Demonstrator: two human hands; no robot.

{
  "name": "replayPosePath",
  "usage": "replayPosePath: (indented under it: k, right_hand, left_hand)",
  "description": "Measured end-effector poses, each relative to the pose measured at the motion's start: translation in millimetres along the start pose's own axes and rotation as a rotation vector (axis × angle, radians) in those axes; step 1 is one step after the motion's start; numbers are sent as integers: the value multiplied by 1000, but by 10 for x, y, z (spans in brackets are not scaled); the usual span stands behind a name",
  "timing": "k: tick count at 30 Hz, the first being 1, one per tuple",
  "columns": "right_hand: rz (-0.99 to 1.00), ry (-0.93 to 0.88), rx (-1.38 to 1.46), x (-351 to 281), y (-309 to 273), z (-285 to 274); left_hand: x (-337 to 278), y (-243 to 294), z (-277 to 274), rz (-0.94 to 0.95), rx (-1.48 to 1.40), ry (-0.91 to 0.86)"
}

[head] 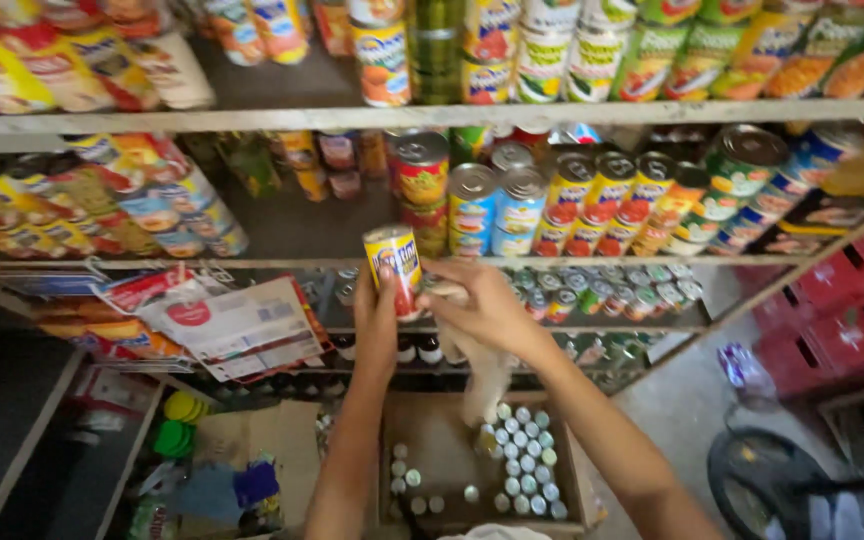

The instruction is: Wiping dust off various canned food items on store shelves using a cloth.

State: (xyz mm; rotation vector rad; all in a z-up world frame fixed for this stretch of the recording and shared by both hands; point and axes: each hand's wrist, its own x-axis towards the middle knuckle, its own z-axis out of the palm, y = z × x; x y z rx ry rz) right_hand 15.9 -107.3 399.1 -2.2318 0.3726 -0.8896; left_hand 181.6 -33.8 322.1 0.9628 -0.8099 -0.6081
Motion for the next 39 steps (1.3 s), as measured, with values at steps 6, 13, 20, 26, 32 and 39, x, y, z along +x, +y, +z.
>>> replayPosePath:
  k: [6, 13, 20, 26, 32, 39]
  right_hand:
    - [-140, 180, -136, 919, -471, 83]
    - [-56, 225, -152, 1778, -909, -149]
    - [-213, 113, -56, 2041, -324, 43]
    - [-167, 140, -135, 1969, -327, 146]
    - [-9, 47, -86, 1891, -371, 147]
    - [-171, 47, -17, 1852, -229, 179]
  left_hand:
    - [917, 489, -287, 715, 614, 10]
    - [2040, 1190, -399, 599, 580, -40]
    - [2719, 1021, -272, 708, 465, -60]
    - [2765, 963, -218, 784, 625, -102]
    - [2709, 1052, -239, 657, 744, -143]
    - [2664, 1189, -329, 688, 774, -205]
